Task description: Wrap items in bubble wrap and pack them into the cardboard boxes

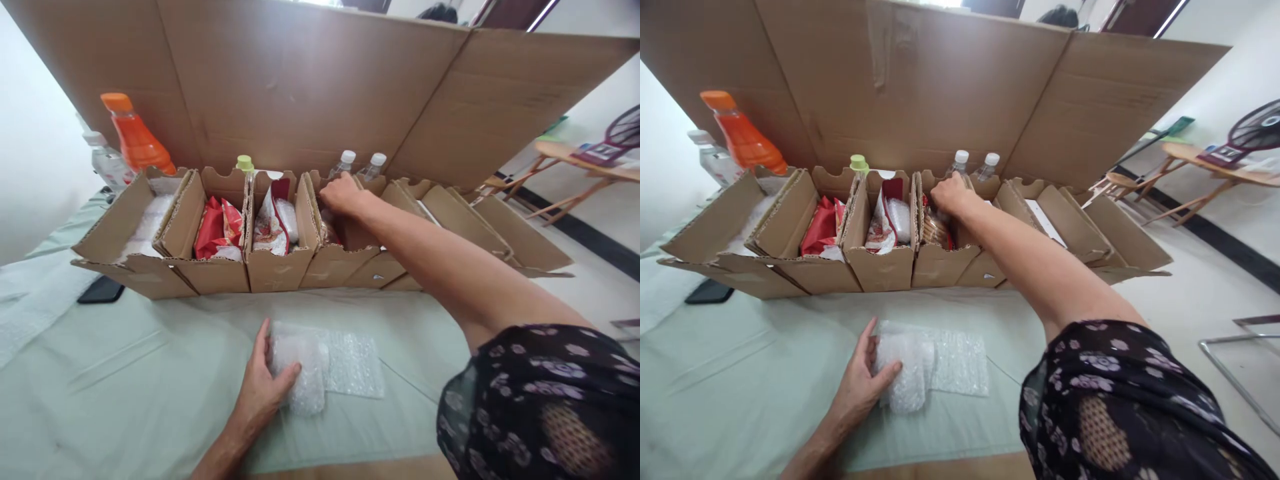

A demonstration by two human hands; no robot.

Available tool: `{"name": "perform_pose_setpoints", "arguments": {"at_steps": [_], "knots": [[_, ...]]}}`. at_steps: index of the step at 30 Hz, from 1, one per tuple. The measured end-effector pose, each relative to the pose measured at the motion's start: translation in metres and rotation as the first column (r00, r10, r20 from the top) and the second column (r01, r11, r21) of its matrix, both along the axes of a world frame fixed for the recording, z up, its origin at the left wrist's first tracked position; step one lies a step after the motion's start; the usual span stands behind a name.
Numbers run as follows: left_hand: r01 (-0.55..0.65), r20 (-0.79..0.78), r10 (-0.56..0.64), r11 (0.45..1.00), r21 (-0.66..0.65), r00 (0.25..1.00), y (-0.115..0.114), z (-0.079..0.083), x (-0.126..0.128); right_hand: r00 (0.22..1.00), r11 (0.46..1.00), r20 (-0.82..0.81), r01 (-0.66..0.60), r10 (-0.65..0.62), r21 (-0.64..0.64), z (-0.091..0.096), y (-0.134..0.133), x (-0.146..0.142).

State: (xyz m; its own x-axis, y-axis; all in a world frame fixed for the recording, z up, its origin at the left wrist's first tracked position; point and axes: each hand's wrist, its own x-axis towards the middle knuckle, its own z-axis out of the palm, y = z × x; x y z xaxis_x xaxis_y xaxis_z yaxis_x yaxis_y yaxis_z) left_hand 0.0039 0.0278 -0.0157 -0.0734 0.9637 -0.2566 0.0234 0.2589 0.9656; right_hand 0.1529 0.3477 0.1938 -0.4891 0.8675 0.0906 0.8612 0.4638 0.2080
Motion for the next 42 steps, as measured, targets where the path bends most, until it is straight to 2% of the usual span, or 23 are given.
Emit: {"name": "perform_pose_setpoints", "arguments": {"at_steps": [2,5,7,8,9,10,12,14,16,17,19,20,21,23,24,25,27,30,33,35,37,39,42], "knots": [[0.003,0.004,-0.003,0.999,-0.035,1.000,0.000,0.003,-0.001,0.993,0.987,-0.016,0.120,-0.119,0.102,0.027,-0.025,0.013],[0.023,-0.029,-0.024,0.999,-0.046,0.999,0.001,0.014,-0.005,0.974,0.943,-0.120,0.215,-0.190,0.253,0.070,-0.092,0.042],[0.109,-0.066,-0.109,0.994,-0.003,0.992,0.002,0.022,-0.009,0.934,0.916,-0.350,0.204,-0.077,0.344,0.083,-0.148,0.058],[0.164,-0.100,-0.159,0.986,0.039,0.982,0.001,0.025,-0.010,0.901,0.924,-0.433,0.161,0.005,0.348,0.082,-0.176,0.064],[0.208,-0.153,-0.192,0.973,0.097,0.969,0.000,0.028,-0.010,0.880,0.915,-0.466,0.111,0.090,0.388,0.073,-0.201,0.067],[0.236,-0.223,-0.195,0.956,0.173,0.955,-0.003,0.030,-0.010,0.878,0.936,-0.453,0.015,0.156,0.352,0.060,-0.223,0.068],[0.255,-0.380,-0.107,0.896,0.364,0.919,-0.009,0.032,-0.008,0.874,0.949,-0.403,-0.173,0.271,0.264,0.019,-0.254,0.064],[0.290,-0.491,0.005,0.801,0.523,0.871,-0.016,0.031,-0.006,0.884,0.948,-0.342,-0.282,0.318,0.152,-0.026,-0.267,0.057],[0.350,-0.555,0.045,0.733,0.583,0.831,-0.020,0.029,-0.006,0.879,0.921,-0.305,-0.390,0.365,-0.021,-0.058,-0.267,0.050],[0.386,-0.578,0.031,0.715,0.583,0.815,-0.020,0.028,-0.007,0.867,0.888,-0.303,-0.445,0.395,-0.114,-0.066,-0.265,0.048],[0.448,-0.604,-0.040,0.709,0.544,0.796,-0.019,0.024,-0.010,0.831,0.805,-0.328,-0.535,0.449,-0.257,-0.062,-0.256,0.047],[0.463,-0.598,-0.080,0.716,0.522,0.797,-0.017,0.023,-0.012,0.816,0.779,-0.354,-0.559,0.457,-0.283,-0.051,-0.249,0.047],[0.465,-0.579,-0.113,0.725,0.508,0.808,-0.016,0.021,-0.013,0.808,0.779,-0.380,-0.563,0.450,-0.276,-0.036,-0.238,0.046],[0.427,-0.510,-0.146,0.757,0.494,0.848,-0.014,0.016,-0.013,0.831,0.844,-0.387,-0.499,0.400,-0.198,0.002,-0.207,0.036],[0.395,-0.472,-0.147,0.780,0.485,0.869,-0.014,0.013,-0.013,0.868,0.898,-0.350,-0.419,0.354,-0.132,0.020,-0.186,0.028],[0.366,-0.439,-0.148,0.805,0.468,0.886,-0.015,0.011,-0.012,0.918,0.941,-0.254,-0.330,0.304,-0.068,0.035,-0.162,0.016],[0.316,-0.387,-0.150,0.855,0.412,0.910,-0.017,0.005,-0.009,0.978,0.977,0.019,-0.209,0.209,0.029,0.051,-0.112,-0.011],[0.273,-0.336,-0.160,0.908,0.319,0.928,-0.019,0.001,-0.007,0.940,0.986,0.305,-0.165,0.155,0.006,0.041,-0.048,-0.054],[0.265,-0.310,-0.186,0.935,0.234,0.932,-0.016,0.005,-0.007,0.916,0.984,0.358,-0.162,0.179,-0.077,0.016,-0.015,-0.084],[0.294,-0.307,-0.221,0.931,0.217,0.926,-0.012,0.012,-0.008,0.942,0.986,0.302,-0.113,0.146,-0.124,0.006,-0.009,-0.093],[0.333,-0.311,-0.252,0.911,0.243,0.916,-0.009,0.019,-0.009,0.971,0.987,0.217,-0.072,0.103,-0.145,0.009,-0.011,-0.090],[0.340,-0.314,-0.247,0.895,0.290,0.917,-0.007,0.024,-0.009,0.989,0.993,0.131,-0.058,0.072,-0.104,0.024,-0.024,-0.077],[0.298,-0.309,-0.189,0.884,0.361,0.932,-0.006,0.025,-0.008,0.996,0.993,-0.075,-0.049,0.057,0.108,0.059,-0.066,-0.038]]}}
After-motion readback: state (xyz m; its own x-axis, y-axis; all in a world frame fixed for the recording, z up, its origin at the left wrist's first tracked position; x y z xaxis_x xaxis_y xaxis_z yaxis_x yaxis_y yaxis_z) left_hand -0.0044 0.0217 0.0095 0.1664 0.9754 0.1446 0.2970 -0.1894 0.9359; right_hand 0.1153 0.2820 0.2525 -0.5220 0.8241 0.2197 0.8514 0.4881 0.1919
